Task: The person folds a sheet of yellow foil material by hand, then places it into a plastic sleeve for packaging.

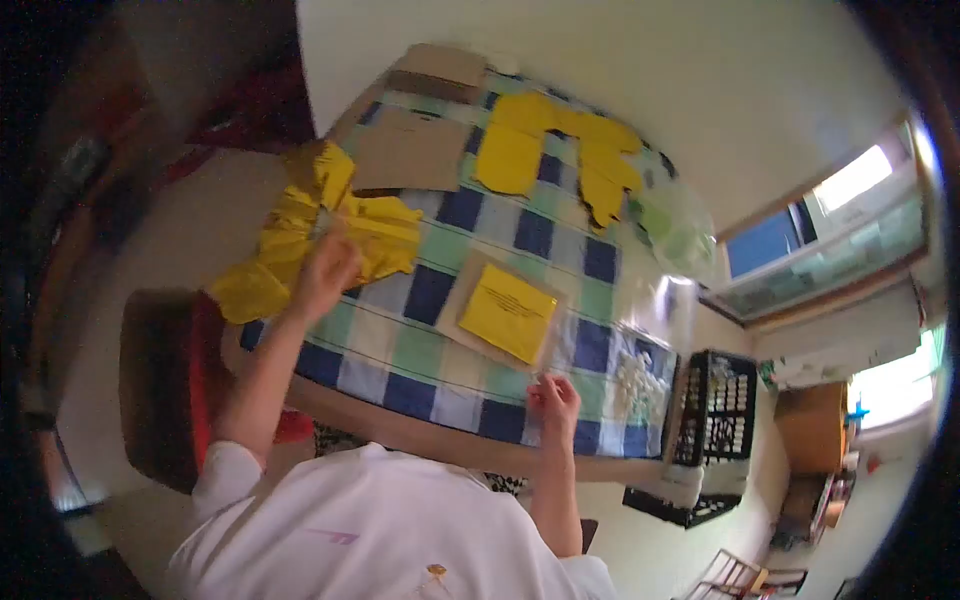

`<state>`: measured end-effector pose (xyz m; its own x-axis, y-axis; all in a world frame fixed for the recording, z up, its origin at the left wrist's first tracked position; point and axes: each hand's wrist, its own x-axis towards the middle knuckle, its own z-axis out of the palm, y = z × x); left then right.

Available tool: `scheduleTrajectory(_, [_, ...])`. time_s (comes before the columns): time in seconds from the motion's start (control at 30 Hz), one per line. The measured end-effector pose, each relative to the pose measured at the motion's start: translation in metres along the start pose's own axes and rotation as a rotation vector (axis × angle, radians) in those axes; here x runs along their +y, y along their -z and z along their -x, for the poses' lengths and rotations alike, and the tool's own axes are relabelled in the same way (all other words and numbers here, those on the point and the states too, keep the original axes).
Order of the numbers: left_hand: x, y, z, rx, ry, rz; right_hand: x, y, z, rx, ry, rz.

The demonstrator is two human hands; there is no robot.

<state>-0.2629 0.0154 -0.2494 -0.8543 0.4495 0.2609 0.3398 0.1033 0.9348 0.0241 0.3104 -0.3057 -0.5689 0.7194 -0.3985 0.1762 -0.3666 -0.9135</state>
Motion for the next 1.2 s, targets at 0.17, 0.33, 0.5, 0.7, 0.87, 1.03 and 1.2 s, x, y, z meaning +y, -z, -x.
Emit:
scheduleTrajectory(0.17, [-0.158,0.190,-0.090,0.639,0.043,-0.136,-0.001,-0.003,0.000,-0.046,0.038,0.025])
scheduleTrajectory(0.33, [-0.175,0.250,-0.072,-0.006,0.556,-0.895,0.001,-0.006,-0.004,0.011,0.062,0.052])
scheduleTrajectory(0.5, [-0.130,0.239,-0.081,0.287,0.290,0.554,0.004,-0.004,-0.001,-0.010,0.065,0.045])
scheduleTrajectory(0.7, [-0.113,0.230,-0.078,0.123,0.854,-0.223,-0.004,-0.011,0.010,0.027,0.068,0.126])
scheduleTrajectory(0.87, [-0.231,0.254,-0.073,0.037,0.700,-0.438,-0.001,-0.008,0.008,-0.031,0.078,0.072])
scheduleTrajectory(1.03, [-0.237,0.235,-0.081,0.384,0.759,-0.074,0.002,-0.006,0.003,-0.022,0.114,0.136])
scheduleTrajectory(1.2, [-0.197,0.229,-0.079,0.122,0.792,-0.830,0.004,-0.003,0.003,-0.010,0.111,0.189])
